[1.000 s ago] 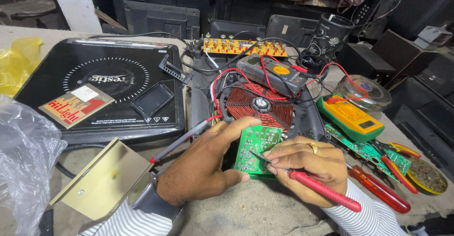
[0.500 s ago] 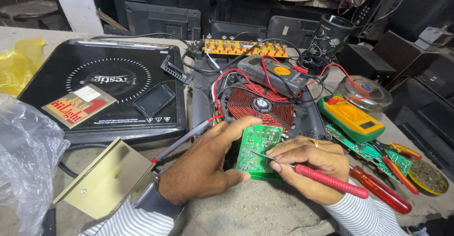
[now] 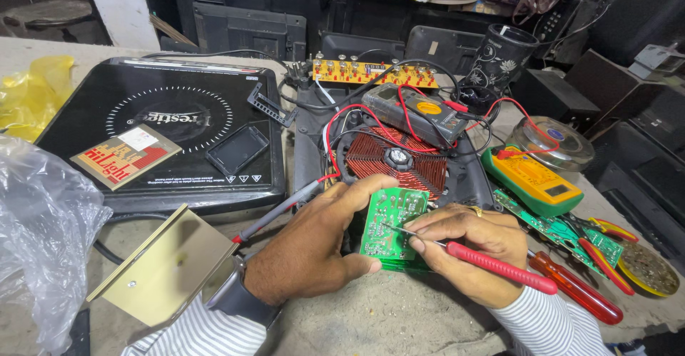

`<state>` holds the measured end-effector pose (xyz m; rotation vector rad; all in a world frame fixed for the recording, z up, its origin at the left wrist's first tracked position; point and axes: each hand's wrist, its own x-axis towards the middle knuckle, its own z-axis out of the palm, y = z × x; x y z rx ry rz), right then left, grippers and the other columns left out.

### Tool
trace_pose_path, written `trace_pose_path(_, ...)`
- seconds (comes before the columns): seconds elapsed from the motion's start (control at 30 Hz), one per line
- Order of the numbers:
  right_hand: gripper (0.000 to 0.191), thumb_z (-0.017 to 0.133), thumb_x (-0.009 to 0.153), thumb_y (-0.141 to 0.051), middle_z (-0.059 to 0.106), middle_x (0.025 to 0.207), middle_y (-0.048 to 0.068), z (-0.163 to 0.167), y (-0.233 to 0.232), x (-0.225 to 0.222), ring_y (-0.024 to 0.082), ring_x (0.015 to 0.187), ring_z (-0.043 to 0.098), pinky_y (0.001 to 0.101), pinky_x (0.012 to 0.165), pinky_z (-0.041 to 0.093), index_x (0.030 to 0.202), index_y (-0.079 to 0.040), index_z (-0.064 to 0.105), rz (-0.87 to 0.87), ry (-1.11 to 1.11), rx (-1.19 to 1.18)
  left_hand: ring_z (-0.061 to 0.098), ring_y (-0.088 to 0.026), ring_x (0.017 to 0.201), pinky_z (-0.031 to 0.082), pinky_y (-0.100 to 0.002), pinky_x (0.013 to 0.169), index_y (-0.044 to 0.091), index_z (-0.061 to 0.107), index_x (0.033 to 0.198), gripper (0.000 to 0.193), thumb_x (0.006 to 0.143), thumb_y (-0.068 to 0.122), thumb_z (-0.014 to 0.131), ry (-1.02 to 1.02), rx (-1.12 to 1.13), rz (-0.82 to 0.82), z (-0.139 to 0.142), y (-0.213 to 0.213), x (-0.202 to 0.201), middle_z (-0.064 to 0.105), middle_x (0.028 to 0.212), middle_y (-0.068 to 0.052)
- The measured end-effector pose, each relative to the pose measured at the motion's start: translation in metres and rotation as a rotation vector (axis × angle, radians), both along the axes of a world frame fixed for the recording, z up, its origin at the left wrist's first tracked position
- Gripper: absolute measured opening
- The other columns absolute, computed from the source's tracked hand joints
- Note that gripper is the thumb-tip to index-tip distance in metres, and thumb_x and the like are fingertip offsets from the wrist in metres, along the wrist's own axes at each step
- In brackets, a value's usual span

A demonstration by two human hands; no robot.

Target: The person works at a cluttered electronics repair bench, using a screwdriver to open a small metal-cased power module and remove its green circuit board. They then hold the board and use a soldering iron to desolder and rework components on it, with a multimeter and power supply connected nearby.

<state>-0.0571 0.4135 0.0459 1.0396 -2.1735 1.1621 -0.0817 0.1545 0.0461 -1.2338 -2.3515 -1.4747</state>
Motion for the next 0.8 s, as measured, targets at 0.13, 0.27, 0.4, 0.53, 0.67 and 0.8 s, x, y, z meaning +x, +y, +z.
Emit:
trace_pose_path(0.13,0.014,0.079,0.082,0.0,0.08,0.097,0.014,-0.0011,0.001,-0.0019,0.019,0.085,0.08,0.0301,0.078,0.065,0.095,-0.002,0.072,0.031,0.026,0.0,0.058,-0.032,0.119,0.045,-0.042,0.102,0.014,0.042,0.151,0.094,0.069,0.012,0.087,0.005,0.004,-0.001,0.0019,0.0009,0.0006,0.06,0.134,-0.013)
trace_pose_path(0.27,0.013,0.079,0.082,0.0,0.08,0.097,0.014,-0.0052,0.0003,-0.0019,0.019,0.085,0.081,0.0305,0.078,0.065,0.093,-0.002,0.072,-0.041,0.035,-0.006,0.059,-0.031,0.117,0.046,-0.041,0.1,0.016,0.042,0.151,0.094,0.069,0.013,0.086,-0.053,-0.015,0.015,0.0029,0.0007,0.0012,0.061,0.132,-0.012)
trace_pose_path(0.4,0.013,0.081,0.083,-0.002,0.081,0.096,0.013,-0.0054,-0.0002,-0.0025,0.018,0.083,0.081,0.0296,0.075,0.066,0.09,-0.003,0.071,-0.077,0.023,-0.024,0.058,-0.032,0.121,0.045,-0.042,0.103,0.013,0.043,0.15,0.093,0.069,0.013,0.087,0.003,0.015,0.004,0.002,0.0012,0.0016,0.059,0.138,-0.013)
trace_pose_path(0.53,0.011,0.079,0.085,-0.001,0.079,0.098,0.014,-0.0023,0.0003,0.0005,0.021,0.089,0.08,0.0323,0.082,0.064,0.093,-0.002,0.072,0.031,0.048,0.0,0.057,-0.032,0.124,0.044,-0.042,0.105,0.012,0.044,0.15,0.093,0.068,0.012,0.088,0.03,0.034,-0.012,0.0009,0.001,0.0006,0.057,0.143,-0.013)
trace_pose_path(0.67,0.012,0.079,0.083,-0.001,0.08,0.097,0.014,-0.0031,-0.0017,0.0002,0.02,0.084,0.081,0.0302,0.076,0.065,0.092,-0.002,0.072,-0.062,0.027,-0.003,0.057,-0.032,0.123,0.044,-0.042,0.105,0.012,0.044,0.15,0.092,0.068,0.012,0.087,0.013,0.02,-0.01,-0.0009,0.0001,0.0001,0.058,0.142,-0.013)
trace_pose_path(0.8,0.012,0.078,0.084,-0.001,0.079,0.097,0.015,-0.0007,-0.0014,-0.0007,0.022,0.088,0.081,0.0314,0.081,0.065,0.095,-0.002,0.072,0.006,0.069,0.008,0.058,-0.032,0.126,0.044,-0.042,0.107,0.012,0.043,0.15,0.093,0.068,0.013,0.087,0.025,0.029,-0.007,-0.0018,0.0012,-0.0003,0.058,0.14,-0.013)
